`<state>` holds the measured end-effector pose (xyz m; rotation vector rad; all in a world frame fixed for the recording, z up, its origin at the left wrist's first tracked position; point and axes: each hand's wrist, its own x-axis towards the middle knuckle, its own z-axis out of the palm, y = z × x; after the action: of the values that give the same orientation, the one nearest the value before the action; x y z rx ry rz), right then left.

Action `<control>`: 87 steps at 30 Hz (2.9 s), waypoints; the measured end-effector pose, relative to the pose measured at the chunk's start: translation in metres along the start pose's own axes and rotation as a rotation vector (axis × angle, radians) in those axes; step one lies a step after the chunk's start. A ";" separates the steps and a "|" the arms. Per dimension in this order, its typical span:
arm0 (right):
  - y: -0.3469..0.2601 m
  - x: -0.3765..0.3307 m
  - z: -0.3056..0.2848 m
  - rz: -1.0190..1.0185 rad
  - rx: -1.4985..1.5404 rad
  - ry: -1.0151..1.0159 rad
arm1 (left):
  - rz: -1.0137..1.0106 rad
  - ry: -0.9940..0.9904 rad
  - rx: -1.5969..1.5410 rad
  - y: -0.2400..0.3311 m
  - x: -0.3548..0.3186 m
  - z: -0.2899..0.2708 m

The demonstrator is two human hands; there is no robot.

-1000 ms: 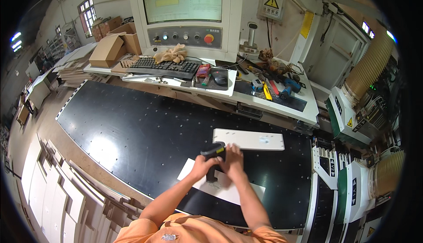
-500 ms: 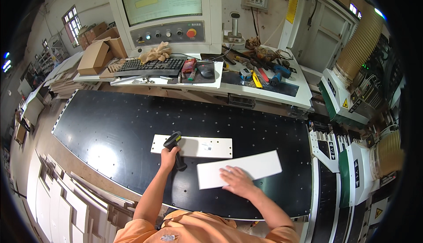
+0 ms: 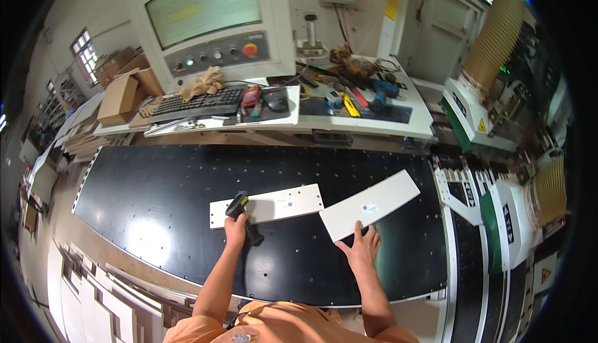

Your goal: The person scans white rectangular panels with a handheld barcode scanner and uses a yellow tool to mark or deburr edges. They repeatedly pick up panels from a table, scan them, and place them into stacks on the floor, then return to the table to continue the cycle.

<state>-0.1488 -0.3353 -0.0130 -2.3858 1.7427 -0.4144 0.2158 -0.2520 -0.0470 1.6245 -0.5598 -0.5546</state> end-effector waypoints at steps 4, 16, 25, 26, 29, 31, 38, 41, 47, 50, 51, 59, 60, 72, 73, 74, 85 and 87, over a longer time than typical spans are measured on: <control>-0.002 0.001 0.018 0.034 0.047 0.079 | -0.049 0.046 0.036 -0.011 0.001 -0.006; 0.015 0.060 0.031 0.139 0.089 0.175 | 0.006 0.006 -0.054 -0.015 0.005 -0.018; 0.031 0.112 0.044 0.157 0.096 0.281 | -0.046 -0.009 -0.039 -0.015 -0.032 -0.020; 0.035 0.121 0.045 0.164 0.102 0.296 | -0.066 0.008 -0.015 -0.015 -0.038 -0.019; 0.051 0.158 0.046 0.237 0.109 0.325 | -0.069 -0.011 -0.071 -0.014 -0.054 -0.018; 0.063 0.185 0.046 0.307 0.078 0.304 | -0.075 -0.009 -0.103 -0.013 -0.061 -0.017; 0.127 0.257 0.044 0.368 0.134 0.330 | -0.122 -0.003 -0.114 -0.010 -0.062 -0.018; 0.159 0.265 0.047 0.346 0.127 0.427 | -0.156 0.003 -0.065 -0.004 -0.060 -0.014; 0.205 0.259 0.041 0.248 0.290 0.417 | 0.007 -0.381 0.156 0.033 -0.091 0.026; 0.208 0.258 0.039 0.301 0.267 0.330 | -0.132 -0.680 0.359 0.058 -0.123 0.057; 0.208 0.258 0.040 0.298 0.247 0.334 | -0.020 -0.803 0.623 0.065 -0.127 0.066; 0.207 0.255 0.042 0.184 0.174 0.465 | 0.130 -0.917 0.956 0.063 -0.173 0.059; 0.194 0.256 0.040 0.257 0.168 0.467 | 0.083 -0.916 0.909 0.060 -0.174 0.050; -0.186 0.115 0.064 -1.042 0.137 -0.325 | -0.258 -0.349 0.281 0.027 -0.199 -0.062; -0.188 0.104 0.062 -1.081 0.159 -0.301 | -0.276 -0.277 0.235 0.023 -0.202 -0.076; -0.192 0.097 0.059 -1.027 0.130 -0.353 | -0.341 -0.190 0.149 0.022 -0.206 -0.103; -0.152 -0.071 0.053 -0.675 -0.053 -0.117 | -0.228 1.298 -0.225 -0.024 -0.275 -0.512; -0.154 -0.077 0.053 -0.715 -0.008 -0.095 | -0.208 1.412 -0.309 -0.045 -0.259 -0.576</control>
<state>-0.0147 -0.2161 -0.0291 -2.9135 0.8002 -0.3595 0.3891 0.3560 -0.0148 1.3778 0.7123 0.4075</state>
